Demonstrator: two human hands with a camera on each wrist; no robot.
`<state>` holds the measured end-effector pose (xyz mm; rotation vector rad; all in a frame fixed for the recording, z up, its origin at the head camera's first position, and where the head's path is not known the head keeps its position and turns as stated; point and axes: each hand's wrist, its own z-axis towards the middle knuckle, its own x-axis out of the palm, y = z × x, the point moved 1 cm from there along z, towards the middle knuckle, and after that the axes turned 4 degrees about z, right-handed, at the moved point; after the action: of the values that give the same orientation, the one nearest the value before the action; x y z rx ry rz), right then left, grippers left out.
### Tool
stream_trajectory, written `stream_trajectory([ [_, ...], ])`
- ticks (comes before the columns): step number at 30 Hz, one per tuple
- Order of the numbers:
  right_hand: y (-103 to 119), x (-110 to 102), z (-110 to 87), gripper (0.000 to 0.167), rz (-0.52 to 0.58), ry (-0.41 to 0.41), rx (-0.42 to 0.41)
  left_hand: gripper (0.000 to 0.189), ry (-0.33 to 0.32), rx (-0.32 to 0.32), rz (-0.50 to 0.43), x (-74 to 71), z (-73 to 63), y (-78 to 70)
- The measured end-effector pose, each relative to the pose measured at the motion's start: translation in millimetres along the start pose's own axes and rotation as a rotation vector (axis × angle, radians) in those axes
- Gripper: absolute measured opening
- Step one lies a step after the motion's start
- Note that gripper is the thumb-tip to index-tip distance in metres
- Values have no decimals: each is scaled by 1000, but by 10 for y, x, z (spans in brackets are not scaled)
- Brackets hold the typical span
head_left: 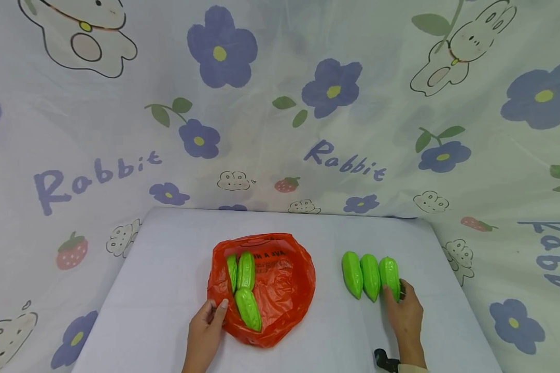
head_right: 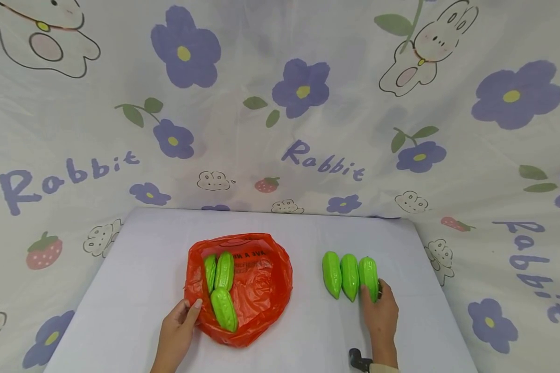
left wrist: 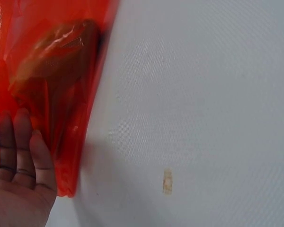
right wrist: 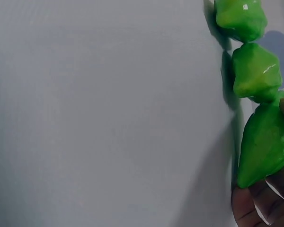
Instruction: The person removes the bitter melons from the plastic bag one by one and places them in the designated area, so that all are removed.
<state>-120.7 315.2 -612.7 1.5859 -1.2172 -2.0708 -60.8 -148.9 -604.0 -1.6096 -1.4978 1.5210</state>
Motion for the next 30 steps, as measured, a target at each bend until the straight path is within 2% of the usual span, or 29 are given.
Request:
stream_trajectory([
  [17,-66,56,37,59,-4,1,-23,41,-3,1,7,-10,-9,18],
  [30,-71,69,42,63,-1,16,-21,42,-11,16,7,-1,-12,12],
])
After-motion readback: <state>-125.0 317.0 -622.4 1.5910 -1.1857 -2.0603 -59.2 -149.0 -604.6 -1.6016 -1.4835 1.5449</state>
